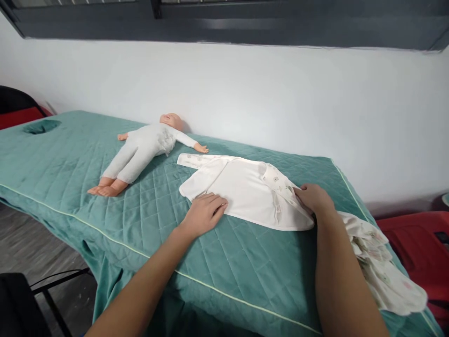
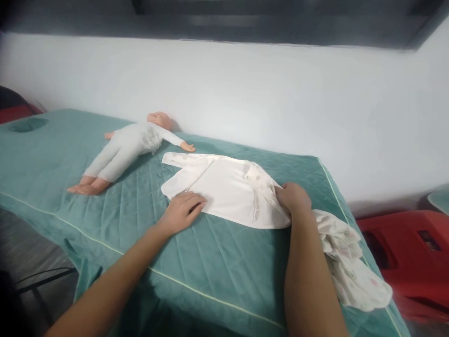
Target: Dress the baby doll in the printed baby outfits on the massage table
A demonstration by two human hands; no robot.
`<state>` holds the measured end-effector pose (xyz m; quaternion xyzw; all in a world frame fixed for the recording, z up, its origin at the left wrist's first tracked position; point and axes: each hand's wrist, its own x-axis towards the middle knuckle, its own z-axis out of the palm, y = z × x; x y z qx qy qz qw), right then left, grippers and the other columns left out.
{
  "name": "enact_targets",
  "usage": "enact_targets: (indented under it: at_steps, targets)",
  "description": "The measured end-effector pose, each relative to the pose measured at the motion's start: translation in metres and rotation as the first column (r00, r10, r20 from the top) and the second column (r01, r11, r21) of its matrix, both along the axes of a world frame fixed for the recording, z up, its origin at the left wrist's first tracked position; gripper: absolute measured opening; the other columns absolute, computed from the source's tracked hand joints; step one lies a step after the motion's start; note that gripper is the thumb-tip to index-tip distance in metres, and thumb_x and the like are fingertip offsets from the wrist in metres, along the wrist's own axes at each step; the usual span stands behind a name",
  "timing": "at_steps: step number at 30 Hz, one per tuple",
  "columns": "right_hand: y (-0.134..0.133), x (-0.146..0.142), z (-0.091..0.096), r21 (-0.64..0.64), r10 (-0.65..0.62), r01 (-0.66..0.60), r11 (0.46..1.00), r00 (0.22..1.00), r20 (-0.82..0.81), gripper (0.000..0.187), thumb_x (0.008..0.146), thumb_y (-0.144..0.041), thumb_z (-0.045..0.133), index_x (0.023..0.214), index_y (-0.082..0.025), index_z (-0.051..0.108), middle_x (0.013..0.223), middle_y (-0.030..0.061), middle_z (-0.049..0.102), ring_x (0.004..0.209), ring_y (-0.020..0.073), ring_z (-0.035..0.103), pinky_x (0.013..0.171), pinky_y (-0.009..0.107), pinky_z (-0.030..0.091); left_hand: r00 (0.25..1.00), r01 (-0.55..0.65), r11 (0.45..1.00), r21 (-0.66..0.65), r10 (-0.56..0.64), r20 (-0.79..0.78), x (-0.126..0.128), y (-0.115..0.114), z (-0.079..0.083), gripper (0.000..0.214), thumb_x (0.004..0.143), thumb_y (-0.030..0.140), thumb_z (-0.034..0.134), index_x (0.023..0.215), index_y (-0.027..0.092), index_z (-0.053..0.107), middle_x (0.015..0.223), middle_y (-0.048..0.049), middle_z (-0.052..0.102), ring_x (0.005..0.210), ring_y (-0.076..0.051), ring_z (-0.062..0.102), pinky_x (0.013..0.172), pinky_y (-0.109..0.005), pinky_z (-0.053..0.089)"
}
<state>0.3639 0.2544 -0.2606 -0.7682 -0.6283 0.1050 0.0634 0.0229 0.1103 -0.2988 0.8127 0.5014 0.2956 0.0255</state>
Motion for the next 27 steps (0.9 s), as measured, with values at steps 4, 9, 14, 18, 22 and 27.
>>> enact_targets:
  at_steps: [4,9,14,18,22,27]
  targets:
    - [-0.002,0.005,0.003,0.187,-0.180,0.179,0.966,0.984,-0.009,0.027,0.084,-0.044,0.060,0.091,-0.021,0.072,0.103,0.0179,0.070,0.103,0.0362,0.063,0.084,0.049,0.048,0.999,-0.024,0.999,-0.026,0.024,0.022,-0.001,0.001,-0.001,0.023,0.101,0.029,0.044,0.095,0.022,0.065,0.093,-0.0057,0.072,0.088,-0.020,0.065,0.081,-0.036,0.049]
    - [-0.001,-0.003,-0.006,0.534,-0.084,0.110,0.838,0.994,-0.072,0.027,0.090,-0.029,0.051,0.106,-0.018,0.069,0.124,0.0212,0.062,0.122,0.0365,0.052,0.100,0.052,0.040,0.996,-0.048,0.997,-0.061,0.053,0.078,-0.002,0.002,-0.001,0.024,0.101,0.029,0.044,0.090,0.022,0.064,0.086,-0.0037,0.070,0.084,-0.019,0.063,0.079,-0.035,0.048]
    - [-0.011,-0.051,-0.019,0.518,0.386,-0.302,0.800,0.920,-0.061,0.043,0.087,-0.047,0.063,0.120,-0.019,0.062,0.124,0.0140,0.062,0.113,0.0299,0.056,0.098,0.044,0.046,0.988,-0.072,0.992,-0.104,0.085,0.132,-0.002,0.003,-0.002,0.023,0.100,0.030,0.046,0.089,0.023,0.065,0.088,-0.0031,0.071,0.085,-0.019,0.064,0.079,-0.034,0.047]
    - [-0.023,-0.078,-0.019,0.369,0.454,-0.457,0.810,0.885,0.100,0.049,0.082,-0.047,0.070,0.122,-0.021,0.062,0.130,0.0141,0.060,0.121,0.0363,0.050,0.098,0.050,0.045,0.981,-0.091,0.987,-0.132,0.111,0.156,-0.003,0.003,-0.003,0.023,0.099,0.030,0.046,0.090,0.022,0.065,0.087,-0.0025,0.070,0.084,-0.019,0.064,0.078,-0.034,0.046]
    - [-0.019,-0.070,-0.013,0.366,0.319,-0.290,0.884,0.947,-0.020,0.025,0.089,-0.029,0.055,0.111,-0.023,0.067,0.118,0.0101,0.068,0.110,0.0284,0.059,0.091,0.041,0.047,0.977,-0.109,0.978,-0.176,0.138,0.163,-0.004,0.004,-0.004,0.025,0.100,0.032,0.045,0.090,0.021,0.065,0.089,-0.0026,0.070,0.086,-0.019,0.063,0.080,-0.034,0.046]
    - [-0.004,-0.039,-0.009,0.442,0.090,0.066,0.894,0.943,-0.322,0.025,0.088,-0.024,0.051,0.104,-0.020,0.068,0.103,0.0081,0.072,0.093,0.0231,0.065,0.088,0.036,0.048,0.970,-0.115,0.972,-0.206,0.155,0.188,-0.004,0.004,-0.004,0.026,0.100,0.034,0.045,0.091,0.021,0.065,0.090,-0.0025,0.070,0.088,-0.019,0.063,0.081,-0.034,0.045]
